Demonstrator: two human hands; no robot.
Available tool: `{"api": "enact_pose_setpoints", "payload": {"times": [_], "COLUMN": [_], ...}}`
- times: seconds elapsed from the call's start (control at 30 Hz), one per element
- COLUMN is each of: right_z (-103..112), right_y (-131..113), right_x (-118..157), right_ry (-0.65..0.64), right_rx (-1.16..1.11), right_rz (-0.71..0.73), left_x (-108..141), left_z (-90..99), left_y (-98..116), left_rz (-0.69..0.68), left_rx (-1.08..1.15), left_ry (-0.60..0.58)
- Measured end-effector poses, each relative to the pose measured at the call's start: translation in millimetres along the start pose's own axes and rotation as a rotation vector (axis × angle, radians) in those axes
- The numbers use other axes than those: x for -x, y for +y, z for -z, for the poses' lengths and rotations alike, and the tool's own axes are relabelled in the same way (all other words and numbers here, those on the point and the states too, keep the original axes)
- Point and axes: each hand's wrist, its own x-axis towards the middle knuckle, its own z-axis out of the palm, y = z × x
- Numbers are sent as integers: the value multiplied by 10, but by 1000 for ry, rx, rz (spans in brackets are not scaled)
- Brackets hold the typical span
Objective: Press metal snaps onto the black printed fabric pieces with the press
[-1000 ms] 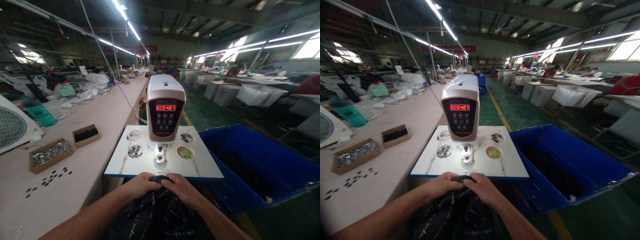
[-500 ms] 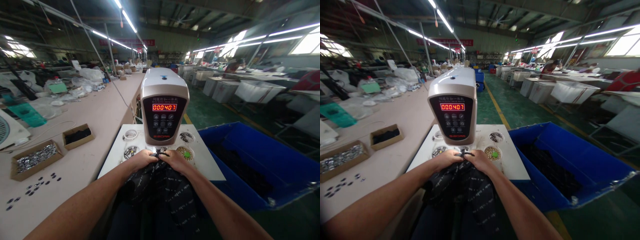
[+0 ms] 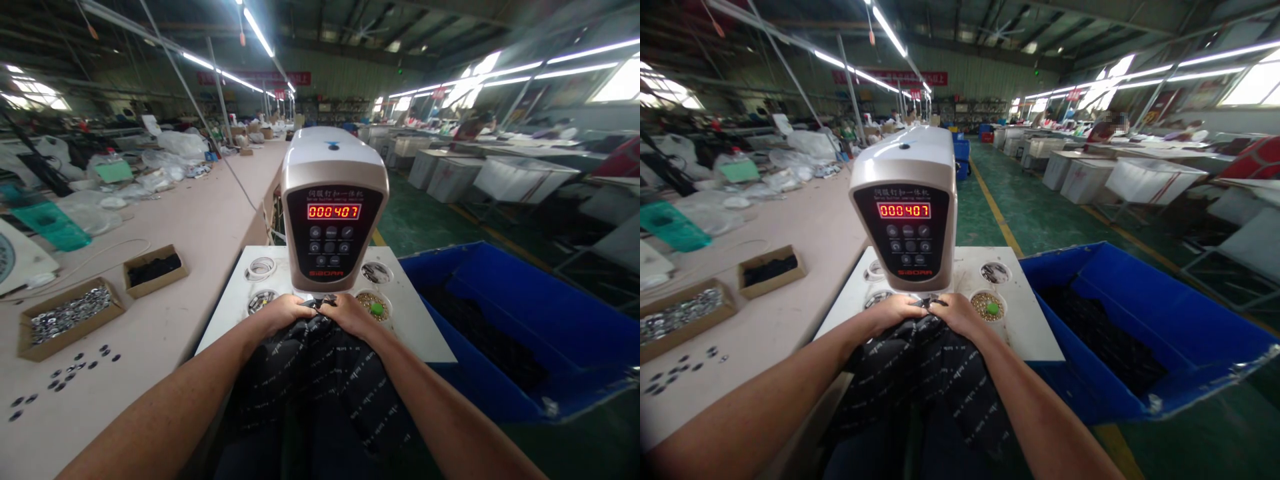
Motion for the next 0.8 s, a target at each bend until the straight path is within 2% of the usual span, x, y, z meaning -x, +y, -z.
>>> {"api": "enact_pose_setpoints", "payload": {"times": [0.57, 0.8], "right_z": [-35, -46], "right_y": [-1, 1], "right_x": [53, 93], "right_ry": [71, 132], "right_rx": [19, 56], "right_rz": [-72, -70], "left_x": [49, 60], "left_z": [-21, -16], "left_y": [0, -116], "left_rz": [46, 33], "left_rx": [33, 9], "left_ry": [36, 106]}}
